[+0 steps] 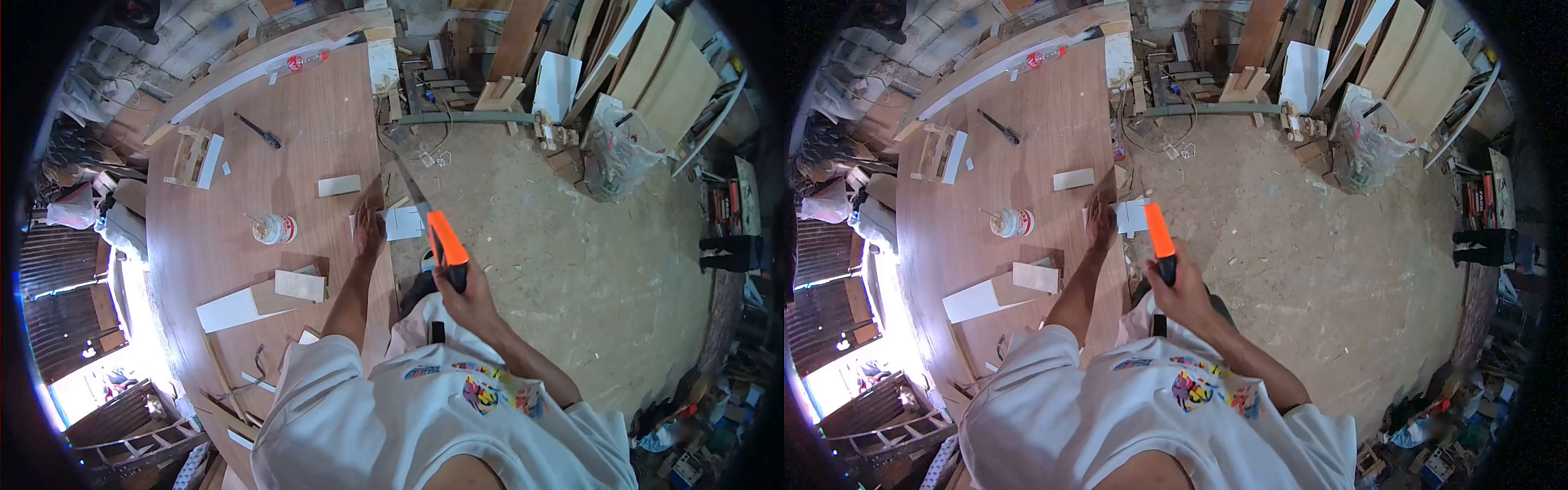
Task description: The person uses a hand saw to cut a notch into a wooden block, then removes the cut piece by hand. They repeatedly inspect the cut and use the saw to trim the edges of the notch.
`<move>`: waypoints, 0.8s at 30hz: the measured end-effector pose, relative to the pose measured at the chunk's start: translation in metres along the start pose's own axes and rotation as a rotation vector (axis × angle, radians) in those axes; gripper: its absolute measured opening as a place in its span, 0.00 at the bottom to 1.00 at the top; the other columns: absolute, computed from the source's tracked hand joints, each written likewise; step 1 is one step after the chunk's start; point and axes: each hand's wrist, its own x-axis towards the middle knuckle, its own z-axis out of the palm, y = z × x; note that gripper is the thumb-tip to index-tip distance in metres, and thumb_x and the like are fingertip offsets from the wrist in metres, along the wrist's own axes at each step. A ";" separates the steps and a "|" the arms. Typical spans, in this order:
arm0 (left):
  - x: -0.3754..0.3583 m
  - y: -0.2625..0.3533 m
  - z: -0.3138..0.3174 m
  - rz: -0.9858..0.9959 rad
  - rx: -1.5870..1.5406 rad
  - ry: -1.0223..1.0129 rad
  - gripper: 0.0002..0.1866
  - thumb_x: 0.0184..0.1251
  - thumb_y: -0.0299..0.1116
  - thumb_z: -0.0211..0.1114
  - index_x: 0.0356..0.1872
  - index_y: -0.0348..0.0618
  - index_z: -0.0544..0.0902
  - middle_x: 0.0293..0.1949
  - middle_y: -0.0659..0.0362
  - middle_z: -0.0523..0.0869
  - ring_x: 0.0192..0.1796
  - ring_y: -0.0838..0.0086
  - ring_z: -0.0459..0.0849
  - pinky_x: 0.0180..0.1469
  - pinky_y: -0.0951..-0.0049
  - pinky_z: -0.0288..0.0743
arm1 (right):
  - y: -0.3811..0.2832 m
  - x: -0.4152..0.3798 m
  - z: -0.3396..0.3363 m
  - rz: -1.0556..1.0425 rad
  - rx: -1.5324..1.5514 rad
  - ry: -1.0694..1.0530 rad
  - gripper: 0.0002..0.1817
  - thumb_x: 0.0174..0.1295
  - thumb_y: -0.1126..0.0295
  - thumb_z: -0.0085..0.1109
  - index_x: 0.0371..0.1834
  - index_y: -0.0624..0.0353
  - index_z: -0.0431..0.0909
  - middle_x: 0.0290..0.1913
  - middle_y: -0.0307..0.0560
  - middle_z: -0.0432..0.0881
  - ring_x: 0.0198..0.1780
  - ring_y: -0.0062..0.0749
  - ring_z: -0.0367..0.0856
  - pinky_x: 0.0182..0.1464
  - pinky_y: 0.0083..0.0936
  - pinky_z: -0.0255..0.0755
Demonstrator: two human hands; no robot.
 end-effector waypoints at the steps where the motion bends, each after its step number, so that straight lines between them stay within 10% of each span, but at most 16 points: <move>1: -0.003 0.003 -0.002 -0.009 0.077 -0.013 0.19 0.64 0.33 0.54 0.54 0.35 0.73 0.59 0.42 0.73 0.63 0.48 0.68 0.67 0.56 0.60 | -0.005 -0.004 0.006 0.009 0.004 0.001 0.11 0.59 0.77 0.57 0.41 0.61 0.66 0.25 0.46 0.74 0.28 0.26 0.75 0.33 0.26 0.70; 24: 0.011 -0.004 0.016 0.000 0.253 0.055 0.10 0.64 0.37 0.55 0.39 0.43 0.76 0.37 0.53 0.76 0.46 0.57 0.74 0.55 0.56 0.63 | -0.028 -0.054 0.057 0.169 0.056 -0.014 0.15 0.57 0.82 0.54 0.47 0.63 0.65 0.30 0.49 0.77 0.33 0.28 0.79 0.37 0.24 0.70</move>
